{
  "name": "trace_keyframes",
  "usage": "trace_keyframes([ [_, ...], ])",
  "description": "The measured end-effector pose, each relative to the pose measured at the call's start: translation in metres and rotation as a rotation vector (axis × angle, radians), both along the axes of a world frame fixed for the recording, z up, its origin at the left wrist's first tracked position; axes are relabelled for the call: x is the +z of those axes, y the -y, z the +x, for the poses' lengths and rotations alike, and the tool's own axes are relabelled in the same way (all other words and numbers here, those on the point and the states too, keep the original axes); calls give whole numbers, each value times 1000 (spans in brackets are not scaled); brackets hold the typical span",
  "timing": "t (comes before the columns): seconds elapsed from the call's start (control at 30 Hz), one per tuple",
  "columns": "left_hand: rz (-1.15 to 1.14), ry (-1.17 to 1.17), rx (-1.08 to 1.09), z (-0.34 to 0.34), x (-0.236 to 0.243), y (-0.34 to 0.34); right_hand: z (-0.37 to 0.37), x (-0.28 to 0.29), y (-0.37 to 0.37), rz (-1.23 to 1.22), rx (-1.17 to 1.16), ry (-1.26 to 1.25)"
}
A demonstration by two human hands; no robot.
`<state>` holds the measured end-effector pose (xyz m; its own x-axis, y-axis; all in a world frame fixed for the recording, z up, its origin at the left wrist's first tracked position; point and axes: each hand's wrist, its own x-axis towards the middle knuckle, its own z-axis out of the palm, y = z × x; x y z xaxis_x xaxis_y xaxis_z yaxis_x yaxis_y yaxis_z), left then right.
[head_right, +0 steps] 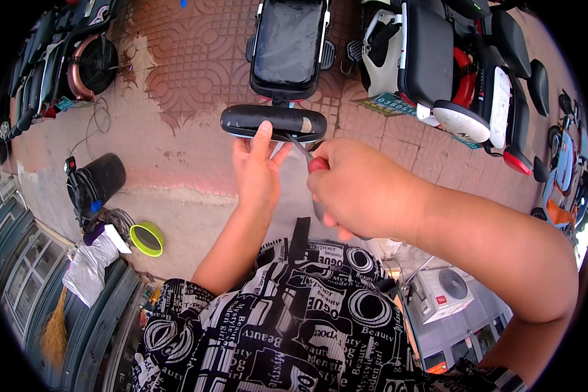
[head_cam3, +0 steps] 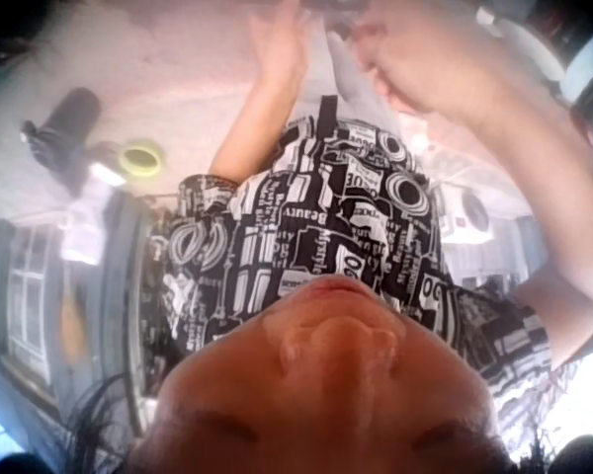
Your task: The person wipes a scooter seat with a blue cloth, then installs a light blue backrest onto the scooter. They use a screwdriver to tighten screws on the backrest and adjust its position.
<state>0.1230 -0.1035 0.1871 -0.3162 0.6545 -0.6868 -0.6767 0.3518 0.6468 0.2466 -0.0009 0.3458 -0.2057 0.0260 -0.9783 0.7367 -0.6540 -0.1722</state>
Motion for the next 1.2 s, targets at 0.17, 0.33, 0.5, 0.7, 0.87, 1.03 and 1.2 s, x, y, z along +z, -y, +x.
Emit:
trace_keyframes([
  [0.17, 4, -5, 42, 2, -2, -1, -5, -1, 5, 60, 16, -9],
  [0.33, -13, -8, 71, 4, 0, -2, -4, -6, 15, 113, 4, -35],
  [0.5, -5, 13, 73, 4, 2, -2, -5, -5, 17, 140, 8, -24],
  [0.7, -26, -12, 62, 4, 4, -4, -9, -1, 16, 112, 59, 20],
  [0.87, -30, 2, 66, 3, 7, -4, -11, 0, 16, 162, 81, -10],
  [1.03, -26, 16, 72, 3, 7, -3, -12, 1, 21, 213, 108, -16],
  [1.2, -20, 13, 75, 5, 7, 0, -8, -4, 29, 386, 262, -43],
])
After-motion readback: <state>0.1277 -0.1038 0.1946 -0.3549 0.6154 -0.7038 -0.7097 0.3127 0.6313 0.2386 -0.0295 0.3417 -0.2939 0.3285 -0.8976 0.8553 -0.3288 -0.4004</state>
